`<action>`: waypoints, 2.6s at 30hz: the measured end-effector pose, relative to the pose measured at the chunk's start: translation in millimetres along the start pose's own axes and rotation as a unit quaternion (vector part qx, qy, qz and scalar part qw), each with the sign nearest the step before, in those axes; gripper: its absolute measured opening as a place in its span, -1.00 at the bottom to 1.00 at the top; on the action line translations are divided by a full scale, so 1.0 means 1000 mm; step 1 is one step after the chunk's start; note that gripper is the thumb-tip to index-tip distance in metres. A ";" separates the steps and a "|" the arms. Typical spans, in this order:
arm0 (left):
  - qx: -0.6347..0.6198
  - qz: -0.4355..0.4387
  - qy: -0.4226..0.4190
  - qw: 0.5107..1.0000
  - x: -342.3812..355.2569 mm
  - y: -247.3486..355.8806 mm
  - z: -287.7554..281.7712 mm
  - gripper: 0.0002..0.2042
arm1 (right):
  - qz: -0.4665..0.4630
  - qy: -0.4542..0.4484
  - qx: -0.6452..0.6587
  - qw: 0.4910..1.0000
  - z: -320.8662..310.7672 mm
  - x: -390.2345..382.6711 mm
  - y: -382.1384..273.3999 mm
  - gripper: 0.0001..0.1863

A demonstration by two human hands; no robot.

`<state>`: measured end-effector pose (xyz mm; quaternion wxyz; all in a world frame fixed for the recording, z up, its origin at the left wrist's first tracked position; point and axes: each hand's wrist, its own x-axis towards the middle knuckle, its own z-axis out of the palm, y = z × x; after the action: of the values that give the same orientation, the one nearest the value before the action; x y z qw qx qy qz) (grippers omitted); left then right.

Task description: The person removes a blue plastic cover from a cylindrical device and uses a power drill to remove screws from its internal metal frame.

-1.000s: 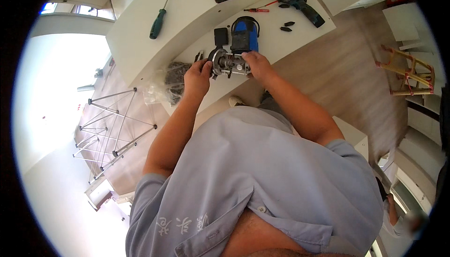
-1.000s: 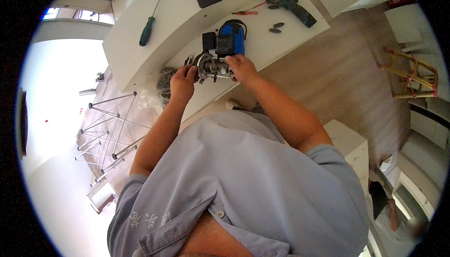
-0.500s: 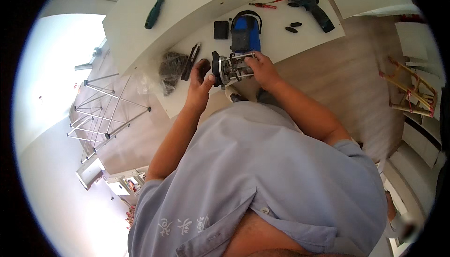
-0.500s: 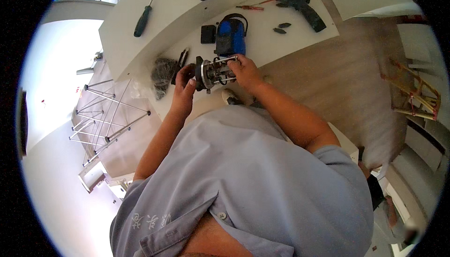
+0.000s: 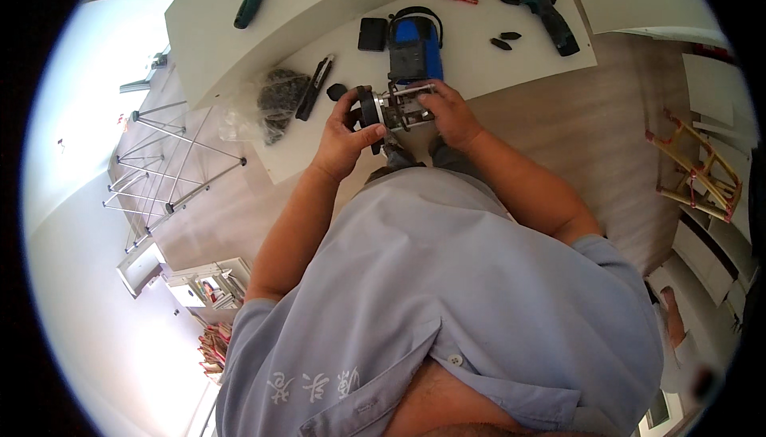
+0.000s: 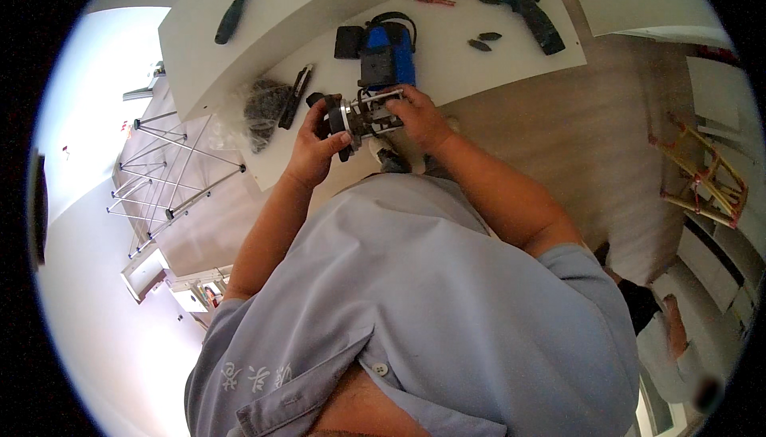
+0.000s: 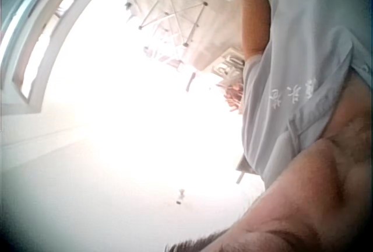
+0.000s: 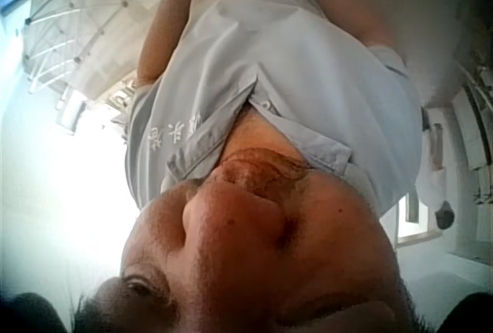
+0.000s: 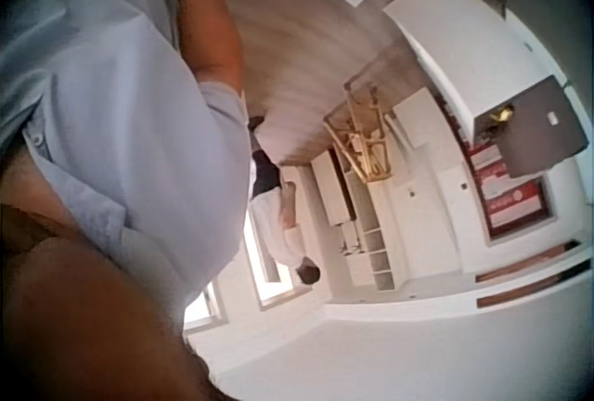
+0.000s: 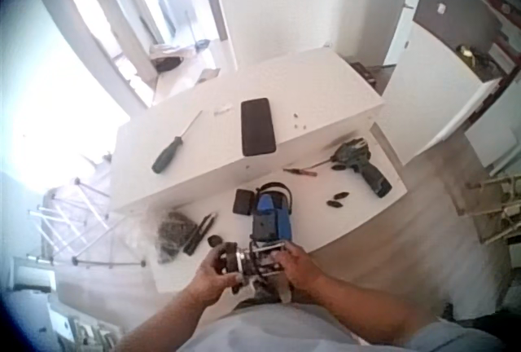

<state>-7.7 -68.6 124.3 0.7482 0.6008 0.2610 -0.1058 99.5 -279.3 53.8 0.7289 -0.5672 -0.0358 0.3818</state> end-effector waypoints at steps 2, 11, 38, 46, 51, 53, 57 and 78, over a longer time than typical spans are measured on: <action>0.002 0.017 0.016 1.000 0.001 0.000 0.006 -0.12 | 0.010 0.014 -0.015 1.000 0.001 0.001 -0.002 -0.71; -0.129 0.015 0.002 0.992 0.004 -0.016 -0.001 -0.09 | -0.008 -0.013 -0.065 0.998 -0.005 0.005 -0.009 -0.68; -0.032 0.055 -0.028 0.998 0.016 -0.008 -0.004 -0.06 | -0.056 -0.002 -0.065 0.996 -0.004 0.011 -0.009 -0.69; -0.145 -0.035 -0.017 0.989 0.022 -0.010 -0.012 -0.17 | 0.017 -0.015 -0.031 0.999 -0.004 0.020 -0.007 -0.68; -0.180 -0.074 -0.024 0.981 0.022 -0.014 -0.017 -0.28 | 0.100 -0.022 0.001 0.995 0.003 0.015 -0.033 -0.62; -0.186 -0.084 -0.023 0.979 0.023 -0.013 -0.016 -0.32 | 0.099 -0.023 0.000 0.995 0.002 0.016 -0.033 -0.57; -0.188 -0.085 -0.031 0.978 0.024 -0.015 -0.019 -0.34 | 0.104 -0.012 -0.028 0.994 0.002 0.017 -0.032 -0.52; -0.098 0.033 -0.035 0.994 0.024 -0.015 -0.017 -0.10 | 0.044 -0.035 -0.165 0.985 -0.018 0.020 0.004 -0.50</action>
<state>0.4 -52.2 96.5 0.8154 0.5285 0.2236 -0.0754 120.4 -281.5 36.0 0.6059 -0.6671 -0.0986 0.4221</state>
